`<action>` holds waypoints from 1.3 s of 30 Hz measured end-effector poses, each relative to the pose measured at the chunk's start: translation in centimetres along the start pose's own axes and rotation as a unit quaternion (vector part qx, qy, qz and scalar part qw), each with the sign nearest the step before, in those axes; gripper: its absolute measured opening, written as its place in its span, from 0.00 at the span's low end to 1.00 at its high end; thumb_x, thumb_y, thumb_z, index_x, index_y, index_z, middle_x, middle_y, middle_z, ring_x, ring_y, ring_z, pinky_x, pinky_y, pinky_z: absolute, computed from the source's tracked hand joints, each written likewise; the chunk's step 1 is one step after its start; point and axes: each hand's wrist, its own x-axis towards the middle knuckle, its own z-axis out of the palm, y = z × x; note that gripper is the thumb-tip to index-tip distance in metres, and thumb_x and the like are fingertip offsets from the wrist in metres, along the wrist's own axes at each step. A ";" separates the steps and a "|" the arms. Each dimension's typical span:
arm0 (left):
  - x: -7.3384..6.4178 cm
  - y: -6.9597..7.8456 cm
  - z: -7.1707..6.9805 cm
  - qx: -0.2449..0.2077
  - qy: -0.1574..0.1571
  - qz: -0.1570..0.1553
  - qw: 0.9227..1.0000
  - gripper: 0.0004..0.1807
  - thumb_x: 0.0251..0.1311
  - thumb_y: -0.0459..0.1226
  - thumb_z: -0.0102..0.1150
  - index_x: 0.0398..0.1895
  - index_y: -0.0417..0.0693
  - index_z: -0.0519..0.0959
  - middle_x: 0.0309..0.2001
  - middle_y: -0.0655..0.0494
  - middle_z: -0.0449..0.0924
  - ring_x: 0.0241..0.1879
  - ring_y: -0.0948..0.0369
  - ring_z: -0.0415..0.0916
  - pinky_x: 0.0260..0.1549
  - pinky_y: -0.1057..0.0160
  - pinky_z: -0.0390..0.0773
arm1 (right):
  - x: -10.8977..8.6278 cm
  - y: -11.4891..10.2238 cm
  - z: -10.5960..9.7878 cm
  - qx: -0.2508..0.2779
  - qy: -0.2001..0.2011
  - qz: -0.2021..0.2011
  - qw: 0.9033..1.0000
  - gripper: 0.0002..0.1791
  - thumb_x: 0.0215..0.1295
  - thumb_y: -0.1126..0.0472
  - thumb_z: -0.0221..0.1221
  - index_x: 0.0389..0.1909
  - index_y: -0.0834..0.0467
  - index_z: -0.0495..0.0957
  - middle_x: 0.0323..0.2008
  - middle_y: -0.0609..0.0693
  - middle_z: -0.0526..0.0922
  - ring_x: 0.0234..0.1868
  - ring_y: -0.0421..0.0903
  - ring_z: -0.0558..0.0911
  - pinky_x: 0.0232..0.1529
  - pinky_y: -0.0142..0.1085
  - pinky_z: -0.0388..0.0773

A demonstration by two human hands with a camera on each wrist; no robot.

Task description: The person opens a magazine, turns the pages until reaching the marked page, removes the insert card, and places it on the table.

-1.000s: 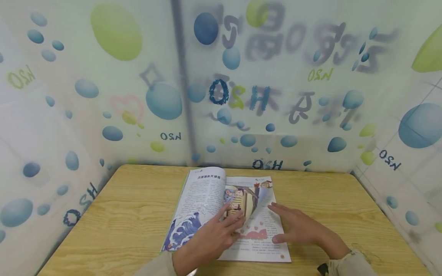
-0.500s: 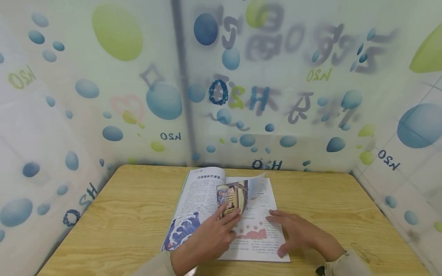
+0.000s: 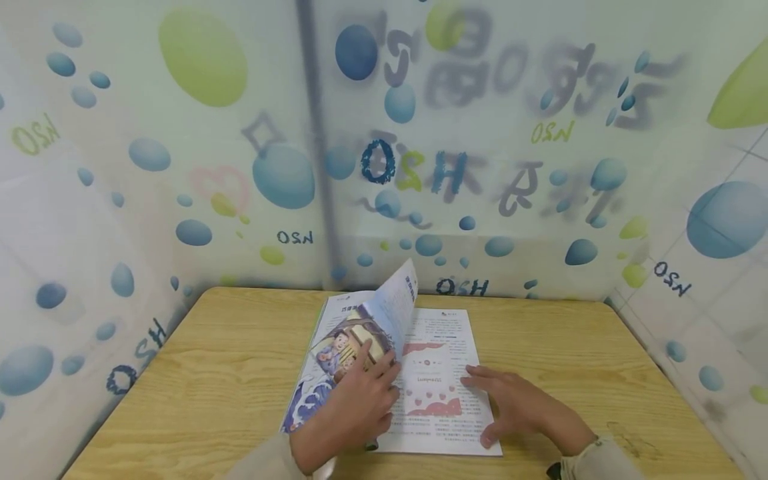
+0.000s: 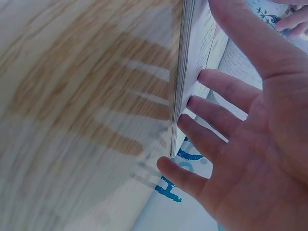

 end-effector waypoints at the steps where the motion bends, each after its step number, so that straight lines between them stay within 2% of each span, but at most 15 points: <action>1: 0.0 -0.1 0.0 -0.007 -0.006 -0.008 1.000 0.18 0.58 0.58 0.60 0.41 0.60 0.87 0.61 0.55 0.78 0.67 0.53 0.67 0.63 0.34 0.61 | 0.0 0.0 0.0 0.001 -0.001 0.004 1.000 0.53 0.41 0.38 0.75 0.69 0.57 0.71 0.71 0.60 0.66 0.69 0.65 0.67 0.63 0.64 0.64; 8: -0.4 -0.4 0.4 -0.074 -0.044 -0.043 0.995 0.25 0.60 0.61 0.58 0.52 0.57 0.84 0.64 0.53 0.75 0.67 0.51 0.68 0.55 0.31 0.69 | 0.1 -0.1 0.0 0.006 -0.004 0.012 1.000 0.53 0.40 0.37 0.75 0.69 0.57 0.71 0.71 0.59 0.66 0.69 0.65 0.66 0.64 0.64 0.63; 15: -0.5 -0.8 1.6 -0.162 -0.047 -0.076 0.983 0.25 0.62 0.57 0.58 0.55 0.54 0.83 0.66 0.51 0.73 0.67 0.48 0.67 0.47 0.33 0.76 | 0.0 -0.1 0.0 0.008 -0.005 0.013 1.000 0.54 0.40 0.37 0.75 0.69 0.56 0.71 0.72 0.59 0.65 0.69 0.66 0.65 0.64 0.65 0.62; 20: -0.6 -1.0 2.5 -0.187 -0.037 -0.080 0.979 0.24 0.62 0.55 0.58 0.56 0.53 0.83 0.64 0.49 0.75 0.65 0.46 0.69 0.43 0.35 0.79 | 0.1 -0.1 0.1 0.007 -0.004 0.020 1.000 0.53 0.40 0.37 0.75 0.69 0.55 0.71 0.72 0.58 0.65 0.70 0.65 0.65 0.64 0.64 0.62; 32: -1.2 -1.7 3.1 -0.233 -0.023 -0.085 0.968 0.24 0.62 0.53 0.59 0.57 0.52 0.81 0.64 0.49 0.73 0.66 0.45 0.68 0.44 0.40 0.81 | 0.1 0.0 0.1 0.010 -0.004 0.027 1.000 0.54 0.39 0.36 0.75 0.69 0.54 0.71 0.72 0.57 0.65 0.70 0.64 0.64 0.65 0.64 0.62; 39: -1.4 -1.7 3.3 -0.261 -0.038 -0.092 0.960 0.26 0.63 0.53 0.59 0.59 0.52 0.80 0.66 0.48 0.71 0.67 0.43 0.66 0.45 0.39 0.80 | 0.2 0.0 -0.3 0.006 -0.016 0.016 1.000 0.52 0.43 0.36 0.74 0.69 0.56 0.70 0.72 0.58 0.65 0.70 0.64 0.65 0.64 0.64 0.62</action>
